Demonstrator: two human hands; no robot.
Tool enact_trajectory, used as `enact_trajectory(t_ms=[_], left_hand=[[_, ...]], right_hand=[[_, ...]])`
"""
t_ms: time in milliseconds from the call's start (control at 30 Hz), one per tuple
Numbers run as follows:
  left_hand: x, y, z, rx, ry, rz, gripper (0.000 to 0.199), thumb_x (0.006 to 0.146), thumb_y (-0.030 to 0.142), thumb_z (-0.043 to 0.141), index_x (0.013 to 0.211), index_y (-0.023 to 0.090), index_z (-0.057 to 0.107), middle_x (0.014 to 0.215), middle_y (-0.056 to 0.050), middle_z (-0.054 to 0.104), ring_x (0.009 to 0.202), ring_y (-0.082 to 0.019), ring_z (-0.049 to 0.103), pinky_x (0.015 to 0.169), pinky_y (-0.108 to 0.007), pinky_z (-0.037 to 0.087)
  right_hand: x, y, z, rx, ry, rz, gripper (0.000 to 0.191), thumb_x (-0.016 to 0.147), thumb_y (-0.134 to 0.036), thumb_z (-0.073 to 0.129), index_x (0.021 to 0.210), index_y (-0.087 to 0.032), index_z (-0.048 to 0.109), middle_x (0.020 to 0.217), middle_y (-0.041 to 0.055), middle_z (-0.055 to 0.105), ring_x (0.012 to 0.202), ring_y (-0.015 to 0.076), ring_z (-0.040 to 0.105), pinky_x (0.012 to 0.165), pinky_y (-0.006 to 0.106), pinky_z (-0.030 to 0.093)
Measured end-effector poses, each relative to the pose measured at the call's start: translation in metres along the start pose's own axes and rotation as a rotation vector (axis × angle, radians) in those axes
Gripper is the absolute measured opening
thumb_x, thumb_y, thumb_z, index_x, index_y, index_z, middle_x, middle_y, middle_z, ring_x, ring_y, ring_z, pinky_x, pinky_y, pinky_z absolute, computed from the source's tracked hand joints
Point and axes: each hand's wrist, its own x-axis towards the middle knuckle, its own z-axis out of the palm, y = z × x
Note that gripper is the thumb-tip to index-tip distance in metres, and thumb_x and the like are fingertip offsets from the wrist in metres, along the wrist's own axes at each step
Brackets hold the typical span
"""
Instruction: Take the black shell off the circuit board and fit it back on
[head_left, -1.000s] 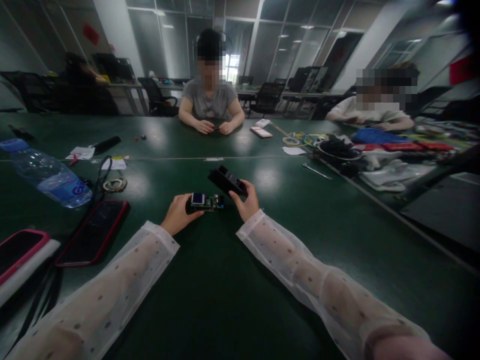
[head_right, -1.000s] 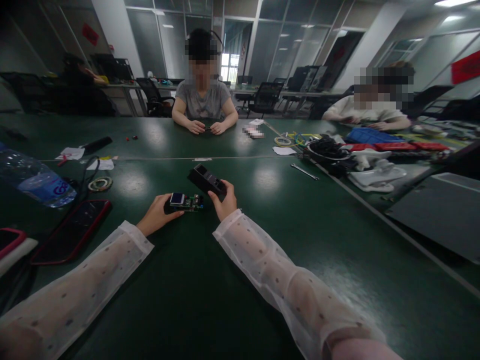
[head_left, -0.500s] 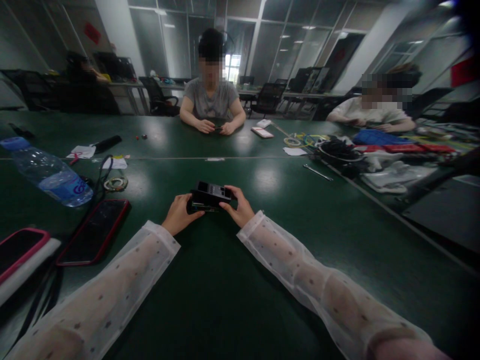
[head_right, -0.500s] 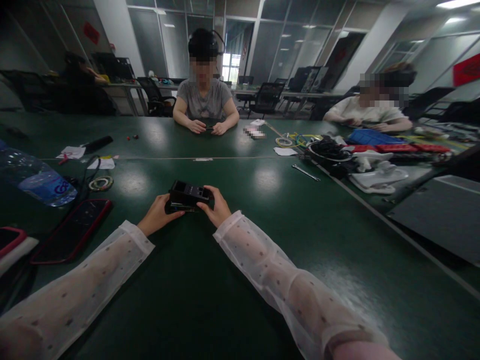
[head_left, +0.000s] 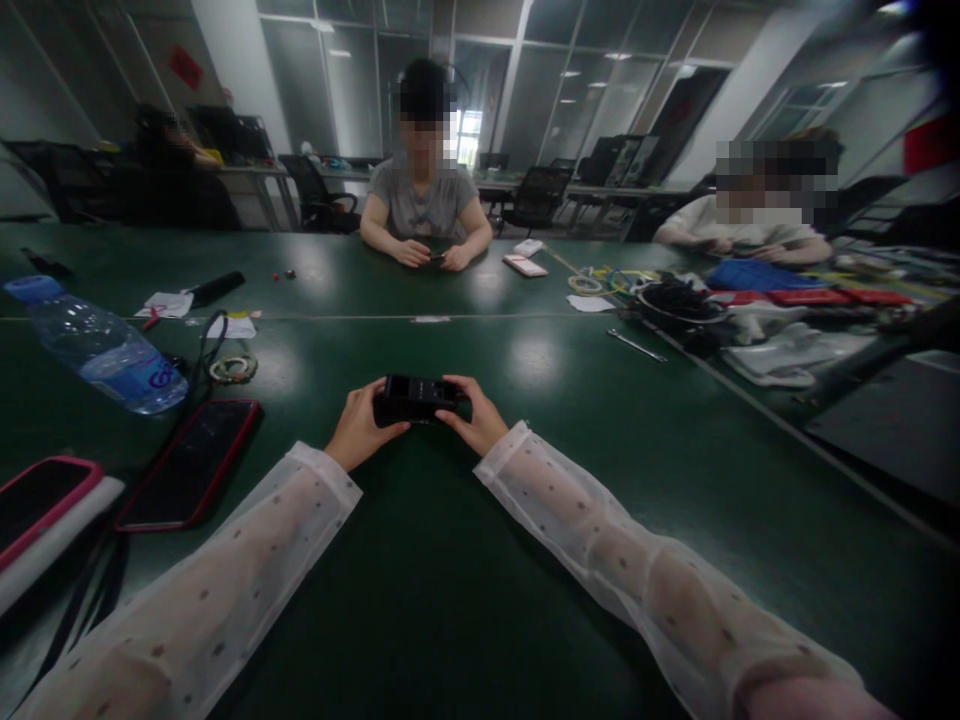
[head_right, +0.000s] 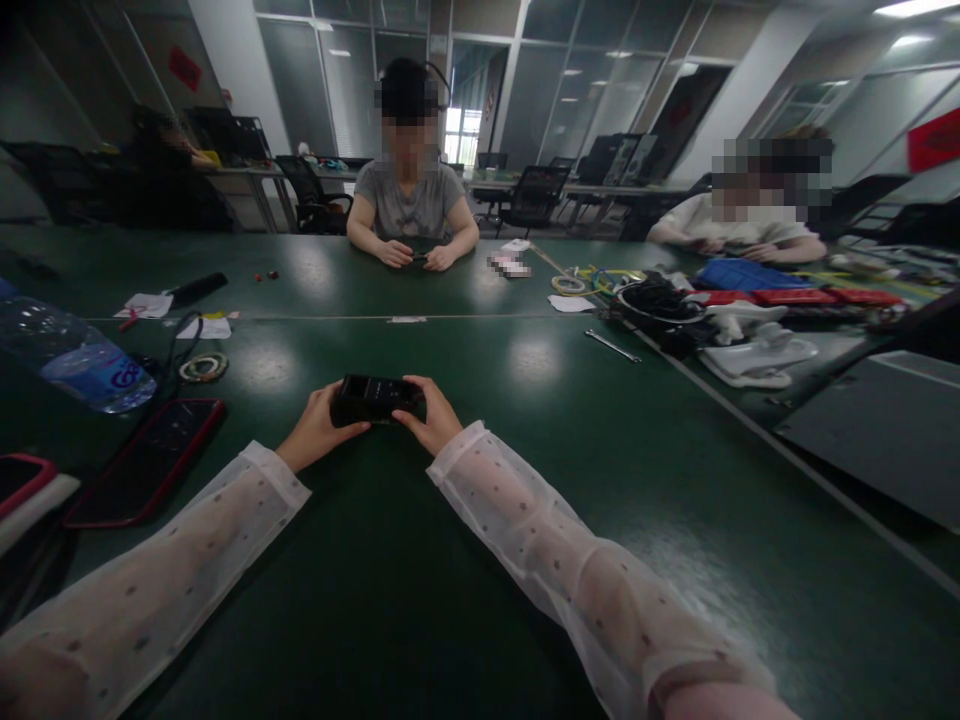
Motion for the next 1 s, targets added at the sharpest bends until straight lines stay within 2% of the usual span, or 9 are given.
enact_trajectory(t_ms=[167, 467, 733, 1000], left_hand=[[-0.0013, 0.0071, -0.0033, -0.006, -0.019, 0.0, 0.083, 0.066, 0.04, 0.075, 0.135, 0.018, 0.035, 0.129, -0.014, 0.049, 0.125, -0.032, 0.039, 0.102, -0.049, 0.038], [0.0013, 0.0004, -0.0004, 0.011, -0.022, 0.038, 0.073, 0.069, 0.042, 0.072, 0.13, 0.018, 0.042, 0.127, -0.014, 0.052, 0.121, -0.031, 0.044, 0.098, -0.05, 0.04], [0.0023, -0.0003, -0.0004, 0.028, -0.04, -0.004, 0.075, 0.068, 0.045, 0.072, 0.13, 0.015, 0.042, 0.125, -0.016, 0.053, 0.12, -0.033, 0.045, 0.096, -0.05, 0.041], [0.0013, -0.0004, -0.0003, 0.017, -0.029, -0.004, 0.072, 0.067, 0.045, 0.072, 0.128, 0.019, 0.044, 0.123, -0.014, 0.053, 0.118, -0.032, 0.047, 0.094, -0.05, 0.043]], right_hand=[[0.0, 0.0037, 0.0014, -0.069, -0.086, 0.031, 0.051, 0.077, -0.026, 0.068, 0.122, -0.023, 0.044, 0.117, 0.0088, 0.055, 0.11, 0.023, 0.054, 0.097, 0.046, 0.043], [0.0015, 0.0041, -0.0004, -0.078, -0.111, 0.038, 0.057, 0.072, -0.023, 0.073, 0.12, -0.023, 0.043, 0.114, 0.0083, 0.054, 0.109, 0.0235, 0.052, 0.095, 0.045, 0.044], [0.001, 0.0056, -0.0006, -0.073, -0.131, 0.087, 0.062, 0.07, -0.023, 0.073, 0.123, -0.024, 0.041, 0.116, 0.0085, 0.052, 0.111, 0.0241, 0.052, 0.094, 0.047, 0.044], [0.0016, 0.0108, 0.0019, -0.036, -0.117, 0.129, 0.062, 0.069, -0.024, 0.074, 0.122, -0.022, 0.042, 0.117, 0.0087, 0.052, 0.112, 0.0238, 0.052, 0.096, 0.047, 0.044]])
